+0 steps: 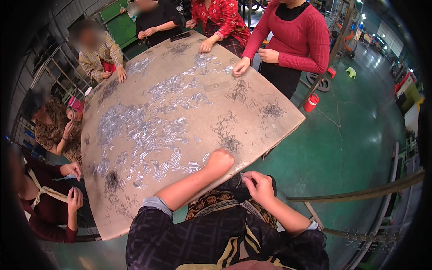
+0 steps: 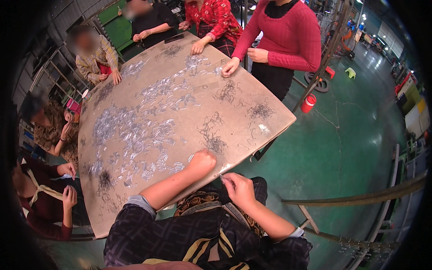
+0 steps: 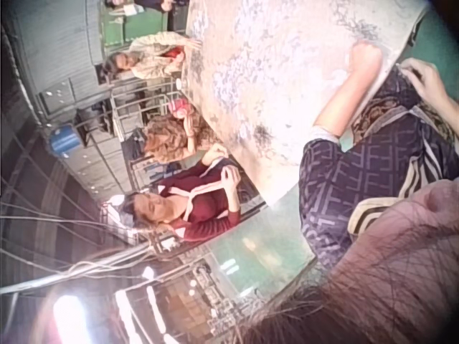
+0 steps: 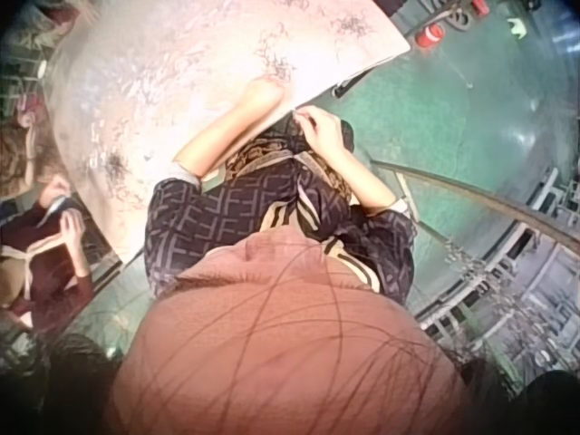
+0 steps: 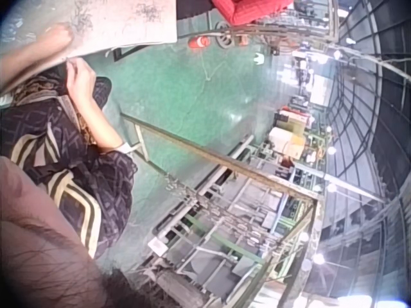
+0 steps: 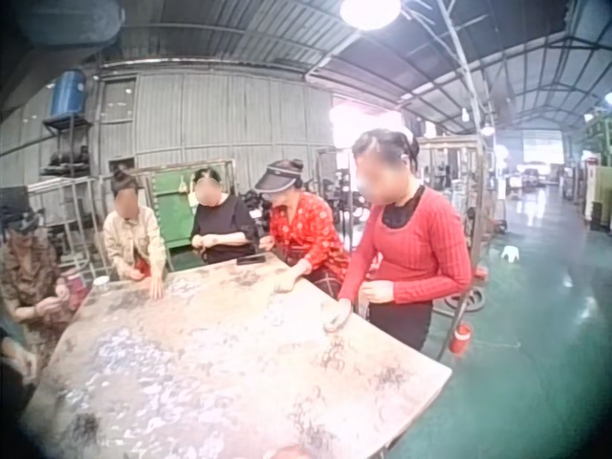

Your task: The person repeatedly picks small white pieces from a large board and assembles them by hand, then places the assembled items onto a nearby rack. The task is performed continuously with coworkers also working at the same board.

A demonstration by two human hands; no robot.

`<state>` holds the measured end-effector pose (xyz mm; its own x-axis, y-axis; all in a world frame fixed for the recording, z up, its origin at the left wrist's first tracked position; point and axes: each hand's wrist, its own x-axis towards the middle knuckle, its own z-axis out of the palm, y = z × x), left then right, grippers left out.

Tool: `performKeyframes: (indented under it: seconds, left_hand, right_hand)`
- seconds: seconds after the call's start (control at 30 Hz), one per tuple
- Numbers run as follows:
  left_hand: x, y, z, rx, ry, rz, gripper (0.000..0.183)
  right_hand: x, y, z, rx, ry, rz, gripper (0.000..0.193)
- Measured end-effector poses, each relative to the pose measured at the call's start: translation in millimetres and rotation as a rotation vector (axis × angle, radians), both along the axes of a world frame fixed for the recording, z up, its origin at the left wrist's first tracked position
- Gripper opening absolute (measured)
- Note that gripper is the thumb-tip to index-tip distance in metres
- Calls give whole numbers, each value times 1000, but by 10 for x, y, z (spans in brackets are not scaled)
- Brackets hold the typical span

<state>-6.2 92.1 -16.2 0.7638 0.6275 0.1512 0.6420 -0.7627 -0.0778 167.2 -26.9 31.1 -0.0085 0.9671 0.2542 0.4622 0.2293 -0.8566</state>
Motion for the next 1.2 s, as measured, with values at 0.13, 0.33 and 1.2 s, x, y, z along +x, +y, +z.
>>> performKeyframes:
  seconds: [0.13,0.33,1.2]
  left_hand:
    - [42,15,-39,4,-42,51,11]
    - [-106,-114,345,-766,-778,139,5]
    - [-108,-834,419,-504,-1188,-125,12]
  right_hand:
    - [-8,5,-4,2,5,-11,8]
    - [-8,16,2,6,7,-30,8]
    - [-25,202,-156,12,147,50,7]
